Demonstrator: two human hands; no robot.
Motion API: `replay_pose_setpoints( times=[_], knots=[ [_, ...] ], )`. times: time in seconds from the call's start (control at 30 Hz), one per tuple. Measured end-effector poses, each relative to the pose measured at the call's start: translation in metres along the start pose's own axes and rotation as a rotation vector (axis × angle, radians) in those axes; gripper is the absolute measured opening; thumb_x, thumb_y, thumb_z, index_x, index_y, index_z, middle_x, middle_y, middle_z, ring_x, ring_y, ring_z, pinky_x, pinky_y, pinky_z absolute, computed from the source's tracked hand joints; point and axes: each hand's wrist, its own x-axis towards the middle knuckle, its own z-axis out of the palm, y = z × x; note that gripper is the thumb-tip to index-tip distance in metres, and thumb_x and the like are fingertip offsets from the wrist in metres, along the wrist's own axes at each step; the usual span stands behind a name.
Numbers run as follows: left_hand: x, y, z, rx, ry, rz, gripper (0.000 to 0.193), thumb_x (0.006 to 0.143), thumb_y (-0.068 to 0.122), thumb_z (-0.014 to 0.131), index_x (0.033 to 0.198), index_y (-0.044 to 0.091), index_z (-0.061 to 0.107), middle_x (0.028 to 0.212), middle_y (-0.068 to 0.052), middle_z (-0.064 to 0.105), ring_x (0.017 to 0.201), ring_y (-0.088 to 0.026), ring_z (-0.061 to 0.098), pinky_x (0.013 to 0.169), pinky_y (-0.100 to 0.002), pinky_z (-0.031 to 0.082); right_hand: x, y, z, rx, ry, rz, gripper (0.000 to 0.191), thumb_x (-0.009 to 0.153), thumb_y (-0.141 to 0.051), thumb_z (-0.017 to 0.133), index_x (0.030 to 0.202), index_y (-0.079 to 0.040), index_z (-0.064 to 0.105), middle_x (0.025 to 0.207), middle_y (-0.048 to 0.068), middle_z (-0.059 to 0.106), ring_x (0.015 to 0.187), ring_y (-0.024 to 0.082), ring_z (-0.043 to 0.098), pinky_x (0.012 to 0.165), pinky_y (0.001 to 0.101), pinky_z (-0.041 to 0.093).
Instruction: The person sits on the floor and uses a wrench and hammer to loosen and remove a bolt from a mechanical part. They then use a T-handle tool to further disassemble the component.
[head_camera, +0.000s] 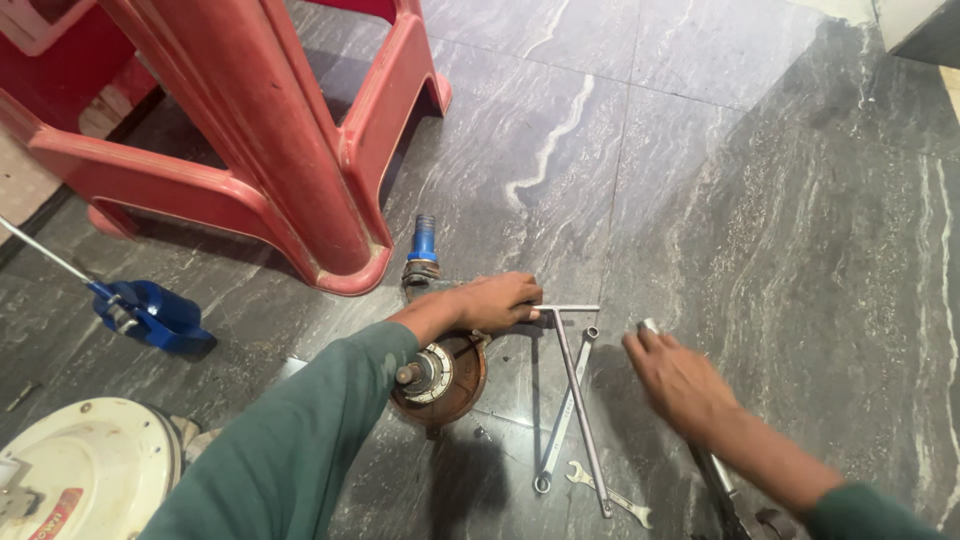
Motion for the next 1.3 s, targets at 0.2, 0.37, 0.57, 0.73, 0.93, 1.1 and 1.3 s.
replay_pose_setpoints(
  times=[0.2, 0.37, 0.57, 0.73, 0.93, 1.1, 1.3],
  knots=[
    [-0.003, 0.000, -0.002, -0.030, 0.043, 0.036, 0.026, 0.101, 0.031, 0.056, 0.110, 0.008, 0.062, 0.112, -0.013, 0.060, 0.110, -0.034, 0.060, 0.092, -0.048, 0.047, -0.009, 0.040, 0.042, -0.392, -0.229, -0.613, 0.043, 0.097, -0.005, 0.056, 0.138, 0.001, 0.045, 0.156, 0.021, 0.035, 0.152, 0.039, 0.019, 0.121, 0.0481, 0.018],
    [-0.004, -0.002, -0.003, 0.011, 0.024, 0.045, 0.025, 0.100, 0.030, 0.057, 0.107, 0.006, 0.061, 0.108, -0.015, 0.059, 0.104, -0.036, 0.062, 0.088, -0.049, 0.048, 0.004, 0.063, 0.029, -0.332, -0.239, -0.876, 0.052, 0.094, -0.016, 0.063, 0.138, 0.004, 0.043, 0.152, 0.023, 0.037, 0.148, 0.038, 0.022, 0.121, 0.0515, 0.015],
    [-0.018, -0.011, -0.007, 0.024, 0.136, 0.009, 0.026, 0.100, 0.031, 0.059, 0.107, 0.006, 0.063, 0.108, -0.016, 0.060, 0.104, -0.038, 0.062, 0.089, -0.049, 0.049, 0.005, 0.070, 0.031, -0.563, -0.174, -1.021, 0.023, 0.097, -0.016, 0.066, 0.118, -0.007, 0.060, 0.121, 0.012, 0.061, 0.123, 0.034, 0.053, 0.108, 0.0491, 0.044],
    [-0.020, -0.015, -0.008, 0.024, 0.151, -0.053, 0.026, 0.101, 0.031, 0.057, 0.110, 0.007, 0.062, 0.109, -0.016, 0.060, 0.103, -0.039, 0.061, 0.088, -0.050, 0.048, 0.001, 0.099, 0.026, -1.009, -0.329, -0.862, 0.017, 0.102, -0.018, 0.063, 0.107, -0.001, 0.063, 0.093, 0.014, 0.066, 0.088, 0.029, 0.071, 0.067, 0.0428, 0.059],
    [-0.018, -0.017, -0.004, 0.024, 0.192, -0.029, 0.025, 0.100, 0.030, 0.058, 0.110, 0.008, 0.063, 0.110, -0.016, 0.060, 0.105, -0.039, 0.061, 0.088, -0.050, 0.048, -0.027, 0.148, 0.033, -0.441, -0.239, -0.077, 0.014, 0.100, -0.024, 0.060, 0.108, -0.015, 0.066, 0.092, 0.004, 0.070, 0.087, 0.022, 0.072, 0.076, 0.0367, 0.059],
    [-0.020, -0.015, -0.008, 0.047, 0.154, -0.040, 0.023, 0.101, 0.028, 0.057, 0.109, 0.007, 0.061, 0.108, -0.016, 0.059, 0.103, -0.039, 0.061, 0.087, -0.050, 0.048, -0.027, 0.116, 0.059, 0.645, -0.368, 0.463, 0.050, 0.093, -0.041, 0.078, 0.116, -0.002, 0.056, 0.081, 0.009, 0.064, 0.064, 0.021, 0.064, 0.059, 0.0374, 0.055],
    [-0.018, -0.015, -0.010, 0.064, 0.175, 0.001, 0.022, 0.099, 0.027, 0.057, 0.107, 0.006, 0.061, 0.105, -0.015, 0.060, 0.102, -0.039, 0.061, 0.087, -0.049, 0.048, 0.002, 0.046, 0.058, 1.656, -0.138, 0.653, 0.032, 0.094, -0.018, 0.074, 0.106, 0.003, 0.053, 0.065, 0.007, 0.055, 0.046, 0.016, 0.046, 0.037, 0.0333, 0.038]
  ],
)
